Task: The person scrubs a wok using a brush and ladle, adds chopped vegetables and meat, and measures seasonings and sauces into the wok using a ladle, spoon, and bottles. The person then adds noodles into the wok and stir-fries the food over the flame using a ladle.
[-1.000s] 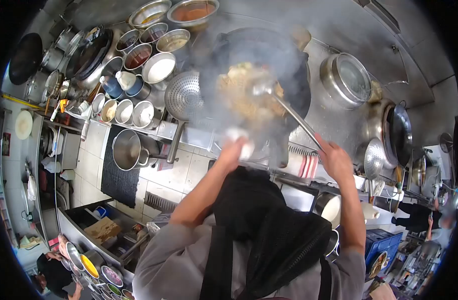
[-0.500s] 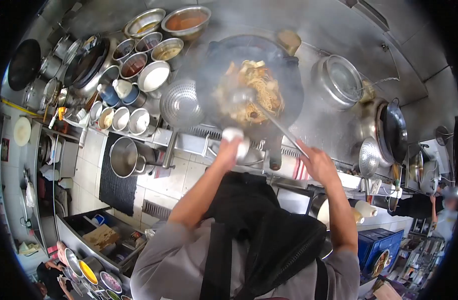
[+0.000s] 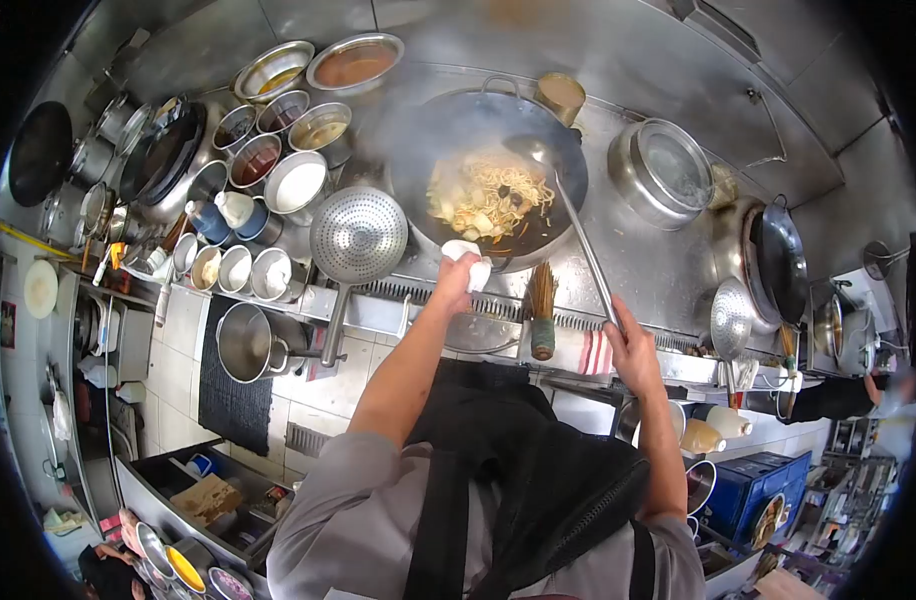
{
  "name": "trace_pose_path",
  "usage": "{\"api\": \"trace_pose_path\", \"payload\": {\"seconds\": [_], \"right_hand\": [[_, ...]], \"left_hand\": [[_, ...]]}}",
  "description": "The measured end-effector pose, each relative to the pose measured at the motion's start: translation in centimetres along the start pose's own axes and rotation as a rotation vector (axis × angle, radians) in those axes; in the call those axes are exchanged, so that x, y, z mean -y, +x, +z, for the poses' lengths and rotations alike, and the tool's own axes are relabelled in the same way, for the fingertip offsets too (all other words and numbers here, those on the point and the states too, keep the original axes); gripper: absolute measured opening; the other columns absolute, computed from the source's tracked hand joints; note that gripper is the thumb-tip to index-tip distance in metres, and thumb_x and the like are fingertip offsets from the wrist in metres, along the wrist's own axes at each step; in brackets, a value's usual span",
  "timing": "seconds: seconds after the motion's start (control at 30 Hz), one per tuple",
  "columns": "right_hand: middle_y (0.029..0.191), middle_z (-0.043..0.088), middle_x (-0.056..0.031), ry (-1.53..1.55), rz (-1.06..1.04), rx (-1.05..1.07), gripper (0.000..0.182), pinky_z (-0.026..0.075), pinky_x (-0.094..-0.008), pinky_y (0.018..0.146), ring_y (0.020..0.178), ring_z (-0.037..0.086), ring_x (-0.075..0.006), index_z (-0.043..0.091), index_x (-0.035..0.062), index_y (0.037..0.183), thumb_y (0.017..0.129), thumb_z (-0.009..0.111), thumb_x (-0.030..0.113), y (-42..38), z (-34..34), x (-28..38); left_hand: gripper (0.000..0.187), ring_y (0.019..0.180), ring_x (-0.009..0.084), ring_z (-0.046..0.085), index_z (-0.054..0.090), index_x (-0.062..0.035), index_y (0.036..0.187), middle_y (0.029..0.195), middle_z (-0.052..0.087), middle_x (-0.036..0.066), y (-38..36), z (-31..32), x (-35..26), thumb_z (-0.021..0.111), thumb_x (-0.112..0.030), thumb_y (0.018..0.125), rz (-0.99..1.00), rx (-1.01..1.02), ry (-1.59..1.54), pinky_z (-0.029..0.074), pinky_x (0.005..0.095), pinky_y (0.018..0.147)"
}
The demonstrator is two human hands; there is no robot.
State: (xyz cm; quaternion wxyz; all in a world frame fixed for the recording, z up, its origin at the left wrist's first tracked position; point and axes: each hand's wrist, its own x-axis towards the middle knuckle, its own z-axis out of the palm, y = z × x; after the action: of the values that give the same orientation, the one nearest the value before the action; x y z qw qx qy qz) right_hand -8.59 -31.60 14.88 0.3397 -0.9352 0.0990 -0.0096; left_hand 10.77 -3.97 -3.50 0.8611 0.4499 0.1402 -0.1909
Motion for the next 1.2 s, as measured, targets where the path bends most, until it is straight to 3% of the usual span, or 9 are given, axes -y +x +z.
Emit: {"api": "trace_pose_path", "payload": {"seconds": [0.17,0.27,0.4,0.5,0.73,0.83,0.87,0.97,1.2], "right_hand": [[0.117,0.069,-0.0310,0.059,-0.005,-0.034,0.047,0.056,-0.0390,0.086,0.099,0.074,-0.0348,0.056,0.0024,0.143,0.099,0.066,0.016,-0.7,3.1,-5.3],[0.092,0.071,-0.0256,0.119,0.163,-0.012,0.051,0.054,-0.0416,0.072,0.076,0.070,-0.0312,0.052,0.0033,0.147,0.100,0.064,0.019,1.2,4.2,-2.3],[0.074,0.065,-0.0187,0.013,-0.049,-0.170,0.052,0.052,-0.0378,0.059,0.059,0.063,-0.0241,0.050,0.0025,0.149,0.101,0.061,0.020,8.4,7.2,-3.0],[0.070,0.062,-0.0126,0.295,0.164,-0.010,0.055,0.050,-0.0342,0.048,0.049,0.058,-0.0191,0.046,0.0016,0.151,0.102,0.059,0.021,14.4,9.0,-0.3],[0.071,0.056,-0.0030,0.672,0.110,0.413,0.057,0.041,-0.0287,0.040,0.044,0.048,-0.0104,0.042,0.0078,0.156,0.103,0.060,0.018,18.3,9.9,0.9],[0.071,0.059,-0.0032,0.331,0.111,0.469,0.055,0.046,-0.0311,0.045,0.052,0.054,-0.0108,0.047,0.0180,0.155,0.102,0.062,0.016,15.2,7.8,0.3],[0.080,0.065,-0.0065,0.147,-0.112,0.385,0.056,0.052,-0.0373,0.053,0.060,0.063,-0.0174,0.053,0.0300,0.150,0.098,0.067,0.015,14.3,7.2,-0.9],[0.089,0.067,-0.0065,-0.363,-0.504,0.133,0.056,0.056,-0.0422,0.062,0.070,0.069,-0.0260,0.057,0.0340,0.146,0.094,0.069,0.017,12.1,3.7,-4.5],[0.088,0.063,-0.0071,-0.908,-0.363,0.011,0.046,0.055,-0.0438,0.064,0.072,0.067,-0.0322,0.063,0.0321,0.138,0.094,0.066,0.020,8.0,-5.9,-1.2]], "left_hand": [[0.035,0.083,0.0214,0.069,0.053,-0.0022,0.121,0.101,0.067,0.009,2.0,-0.8,0.2,0.064,-0.006,0.088,0.006,0.016,0.051,0.056,0.0351,0.065],[0.028,0.081,0.0214,0.069,0.058,-0.0021,0.114,0.098,0.067,0.009,2.6,-1.1,0.5,0.063,-0.004,0.087,0.012,-0.011,0.089,0.056,0.0357,0.064],[0.029,0.081,0.0214,0.069,0.060,-0.0007,0.114,0.099,0.068,0.010,2.5,-0.8,0.2,0.064,-0.004,0.085,0.001,-0.059,0.130,0.057,0.0359,0.066],[0.033,0.083,0.0221,0.069,0.058,-0.0003,0.117,0.102,0.068,0.011,2.7,-1.0,0.0,0.065,-0.005,0.086,-0.003,-0.056,0.157,0.057,0.0364,0.067],[0.035,0.085,0.0216,0.069,0.056,-0.0008,0.120,0.103,0.068,0.009,3.2,-1.5,0.3,0.066,-0.007,0.087,-0.041,-0.062,0.175,0.057,0.0368,0.070],[0.032,0.084,0.0210,0.069,0.058,-0.0008,0.117,0.101,0.068,0.009,3.8,-2.0,1.1,0.067,-0.007,0.087,-0.021,-0.034,0.168,0.057,0.0360,0.069],[0.031,0.084,0.0208,0.069,0.059,-0.0008,0.116,0.100,0.068,0.009,3.9,-2.2,1.1,0.067,-0.007,0.087,-0.012,-0.013,0.171,0.057,0.0358,0.069],[0.029,0.084,0.0202,0.069,0.060,-0.0007,0.114,0.099,0.069,0.009,3.4,-1.8,0.6,0.068,-0.008,0.087,-0.023,-0.036,0.177,0.056,0.0354,0.068],[0.030,0.087,0.0214,0.069,0.061,-0.0028,0.116,0.102,0.069,0.009,2.2,-1.2,-0.2,0.070,-0.011,0.089,0.002,0.011,0.155,0.057,0.0364,0.071]]}}
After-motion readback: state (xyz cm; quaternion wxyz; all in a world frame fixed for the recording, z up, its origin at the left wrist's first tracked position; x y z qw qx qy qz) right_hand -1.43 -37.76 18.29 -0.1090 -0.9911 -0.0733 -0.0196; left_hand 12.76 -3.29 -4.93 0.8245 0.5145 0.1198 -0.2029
